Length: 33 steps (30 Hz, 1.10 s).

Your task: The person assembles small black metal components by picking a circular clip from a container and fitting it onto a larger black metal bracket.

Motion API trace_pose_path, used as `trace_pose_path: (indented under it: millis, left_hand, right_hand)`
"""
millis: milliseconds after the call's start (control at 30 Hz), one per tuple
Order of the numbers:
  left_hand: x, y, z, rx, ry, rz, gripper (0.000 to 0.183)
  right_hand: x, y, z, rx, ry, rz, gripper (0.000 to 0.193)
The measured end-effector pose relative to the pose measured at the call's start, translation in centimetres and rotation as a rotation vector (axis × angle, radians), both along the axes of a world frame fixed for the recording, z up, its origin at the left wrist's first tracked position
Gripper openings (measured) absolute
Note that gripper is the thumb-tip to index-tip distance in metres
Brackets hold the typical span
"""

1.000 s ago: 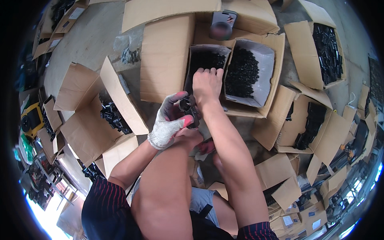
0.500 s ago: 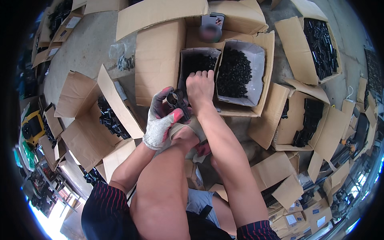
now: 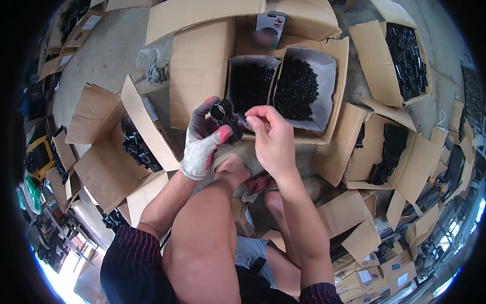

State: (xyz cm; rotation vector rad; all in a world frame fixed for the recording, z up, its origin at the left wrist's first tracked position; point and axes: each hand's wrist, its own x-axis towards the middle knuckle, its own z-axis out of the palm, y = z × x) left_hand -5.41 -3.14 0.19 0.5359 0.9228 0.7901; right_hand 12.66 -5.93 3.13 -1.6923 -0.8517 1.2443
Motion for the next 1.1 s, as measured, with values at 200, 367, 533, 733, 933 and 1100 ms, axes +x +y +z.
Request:
trace_pose_path:
  millis: [200,367,533,733,933,1100]
  left_hand:
    - [0.7,0.3,1.0,0.041,-0.112,-0.014,0.08]
    - [0.3,0.2,0.6,0.111,-0.128,-0.091,0.08]
    - [0.1,-0.5,0.8,0.15,-0.042,-0.152,0.077]
    - [0.0,-0.1,2.0,0.185,0.024,-0.223,0.073]
    - [0.9,0.6,3.0,0.516,0.23,-0.24,0.065]
    - [2.0,1.1,4.0,0.845,0.757,-0.346,0.06]
  right_hand:
    - [1.8,-1.5,1.2,-0.126,0.571,-0.081,0.015]
    - [2.4,-1.2,1.6,-0.175,0.601,-0.02,0.016]
    - [2.4,-1.5,2.6,-0.233,0.564,-0.048,0.016]
    - [1.6,-2.1,2.7,-0.183,0.552,-0.087,0.013]
    - [-0.8,-2.9,3.0,-0.043,0.276,-0.266,0.016]
    - [-2.4,-2.5,2.4,-0.081,0.322,-0.331,0.026]
